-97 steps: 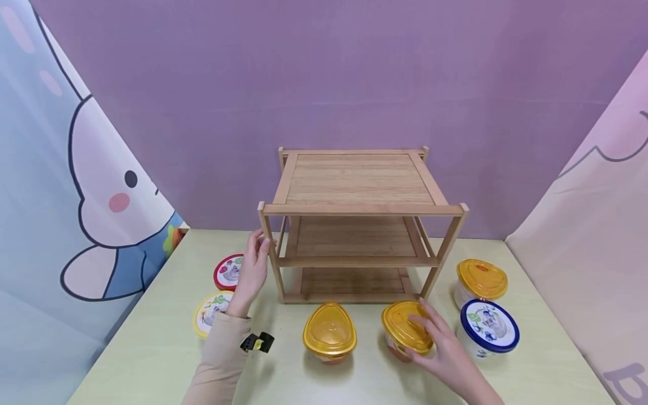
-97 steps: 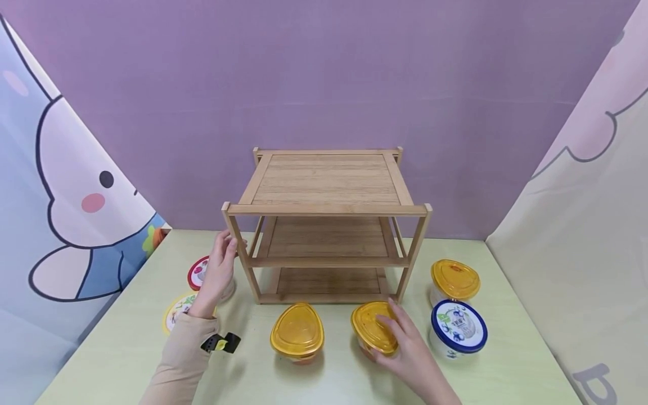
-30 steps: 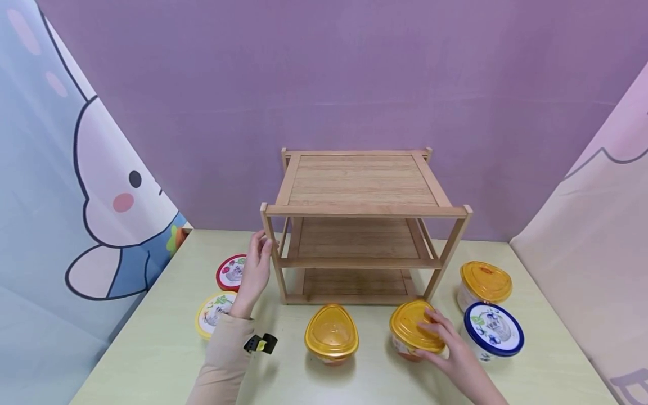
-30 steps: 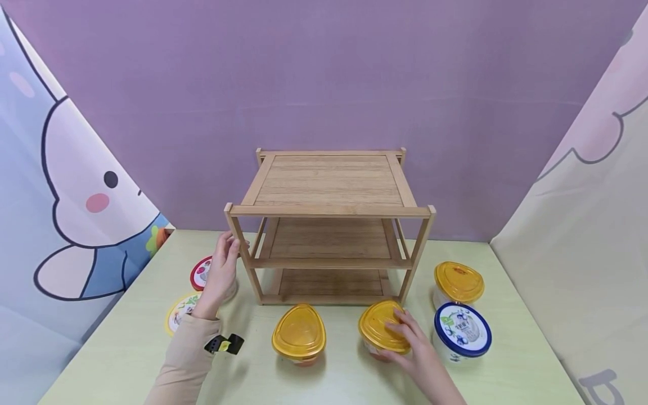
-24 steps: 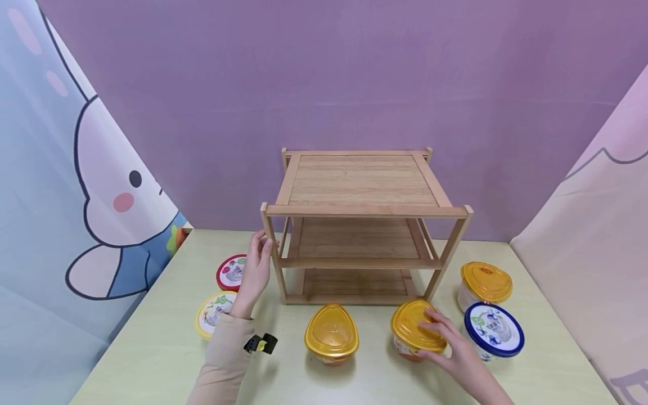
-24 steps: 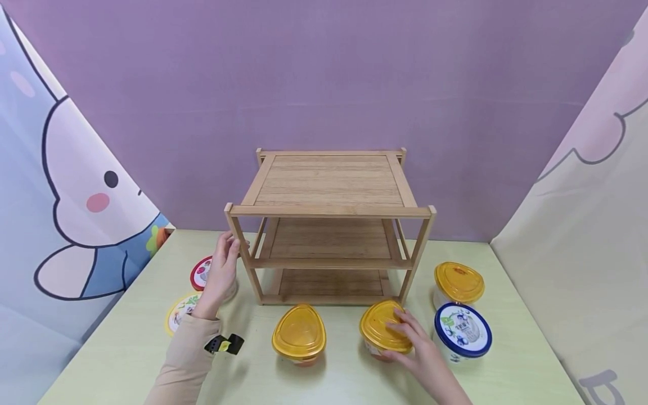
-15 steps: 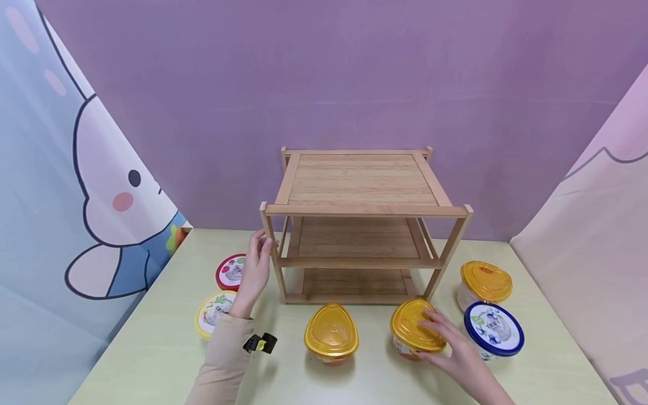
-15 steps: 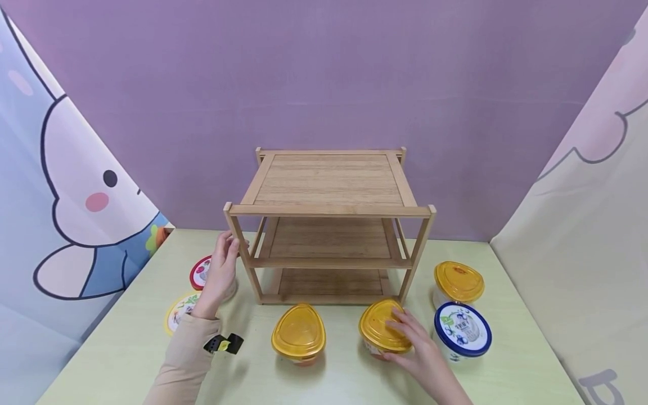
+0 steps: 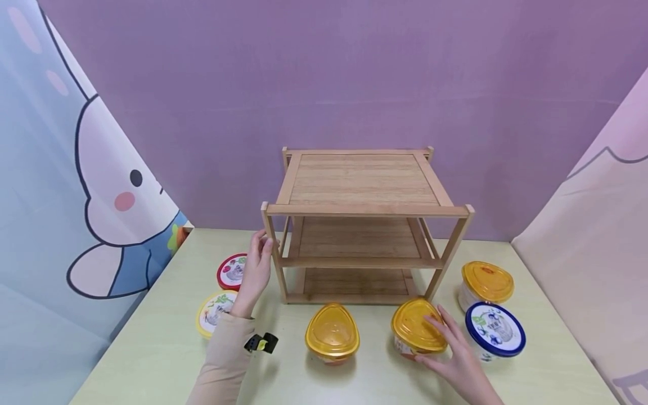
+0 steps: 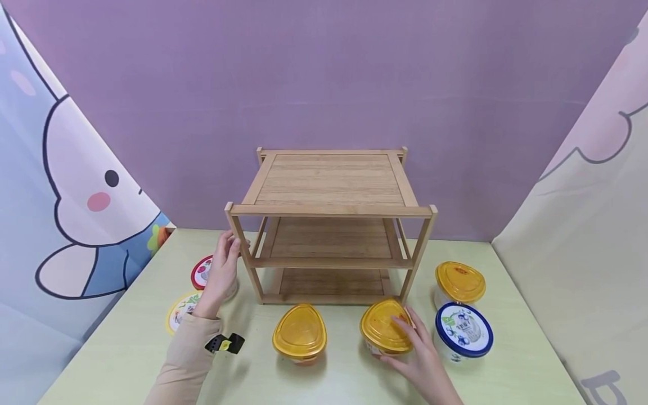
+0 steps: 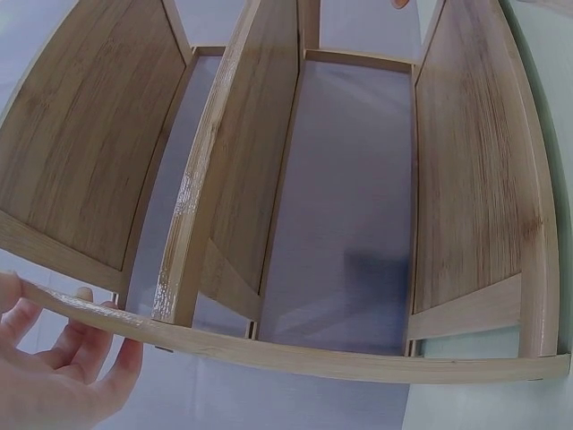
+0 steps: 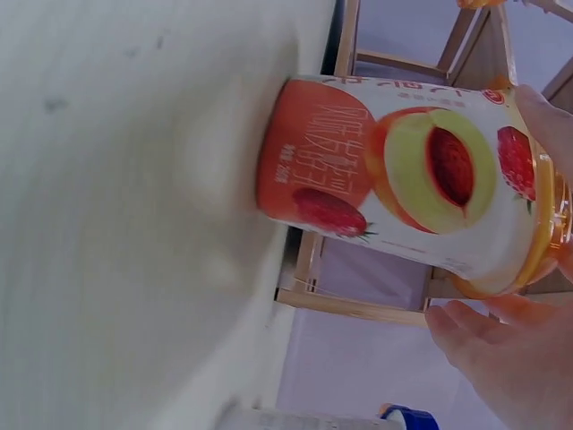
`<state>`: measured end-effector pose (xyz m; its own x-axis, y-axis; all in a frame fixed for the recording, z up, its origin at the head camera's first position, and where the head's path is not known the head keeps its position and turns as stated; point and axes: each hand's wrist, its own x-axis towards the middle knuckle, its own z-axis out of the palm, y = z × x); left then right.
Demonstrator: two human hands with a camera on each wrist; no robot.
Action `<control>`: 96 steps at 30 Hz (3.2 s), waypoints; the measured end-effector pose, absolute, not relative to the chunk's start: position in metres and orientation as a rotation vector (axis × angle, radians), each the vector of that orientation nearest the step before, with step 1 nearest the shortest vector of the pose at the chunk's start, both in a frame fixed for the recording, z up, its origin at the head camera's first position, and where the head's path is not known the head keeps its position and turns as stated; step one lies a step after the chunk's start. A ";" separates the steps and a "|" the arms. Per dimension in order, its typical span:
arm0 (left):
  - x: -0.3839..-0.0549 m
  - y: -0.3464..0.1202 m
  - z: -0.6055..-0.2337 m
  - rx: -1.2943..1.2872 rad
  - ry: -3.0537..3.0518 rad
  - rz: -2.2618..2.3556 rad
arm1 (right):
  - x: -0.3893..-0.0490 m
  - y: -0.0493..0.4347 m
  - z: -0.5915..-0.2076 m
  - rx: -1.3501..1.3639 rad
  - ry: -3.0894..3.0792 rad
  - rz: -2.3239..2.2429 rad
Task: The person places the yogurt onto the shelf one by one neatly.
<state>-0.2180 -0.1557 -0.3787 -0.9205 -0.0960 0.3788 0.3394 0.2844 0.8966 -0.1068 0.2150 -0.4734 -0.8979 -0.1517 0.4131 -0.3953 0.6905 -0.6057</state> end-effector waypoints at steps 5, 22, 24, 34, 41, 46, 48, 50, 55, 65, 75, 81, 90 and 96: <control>-0.218 -0.156 -0.380 -0.236 -2.191 -1.667 | -0.107 0.213 -0.478 0.399 -2.565 1.085; -0.199 -0.147 -0.355 -0.215 -2.216 -1.703 | -0.109 0.210 -0.483 0.297 -2.467 1.112; -0.198 -0.147 -0.355 -0.211 -2.219 -1.705 | -0.109 0.210 -0.483 0.279 -2.480 1.111; -0.205 -0.152 -0.365 -0.208 -2.242 -1.698 | -0.110 0.206 -0.471 0.383 -2.370 1.160; -0.217 -0.158 -0.382 -0.238 -2.206 -1.675 | -0.108 0.196 -0.443 0.431 -2.326 1.110; -0.211 -0.154 -0.373 -0.220 -2.216 -1.687 | -0.108 0.190 -0.421 0.371 -2.428 1.069; -0.206 -0.152 -0.367 -0.214 -2.220 -1.685 | -0.109 0.189 -0.413 0.362 -2.463 1.069; -0.202 -0.149 -0.360 -0.212 -2.222 -1.678 | -0.109 0.187 -0.405 0.369 -2.482 1.078; -0.199 -0.146 -0.356 -0.213 -2.223 -1.670 | -0.111 0.181 -0.383 0.454 -2.421 1.121; -0.199 -0.146 -0.358 -0.222 -2.212 -1.682 | -0.125 0.168 -0.337 0.625 -2.373 1.167; -0.200 -0.147 -0.358 -0.235 -2.197 -1.680 | -0.137 0.158 -0.299 0.730 -2.383 1.266; -0.206 -0.150 -0.364 -0.237 -2.204 -1.679 | -0.148 0.148 -0.280 0.839 -2.322 1.382; -0.202 -0.148 -0.359 -0.238 -2.194 -1.701 | -0.162 0.133 -0.250 0.937 -2.273 1.389; -0.207 -0.150 -0.365 -0.270 -2.186 -1.692 | -0.176 0.124 -0.229 0.959 -2.275 1.384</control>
<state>-0.2067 -0.1504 -0.3650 -0.9164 -0.0688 0.3944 0.3646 0.2637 0.8931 -0.1757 0.1242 -0.2287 -0.7277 -0.3822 0.5695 -0.6815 0.3093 -0.6632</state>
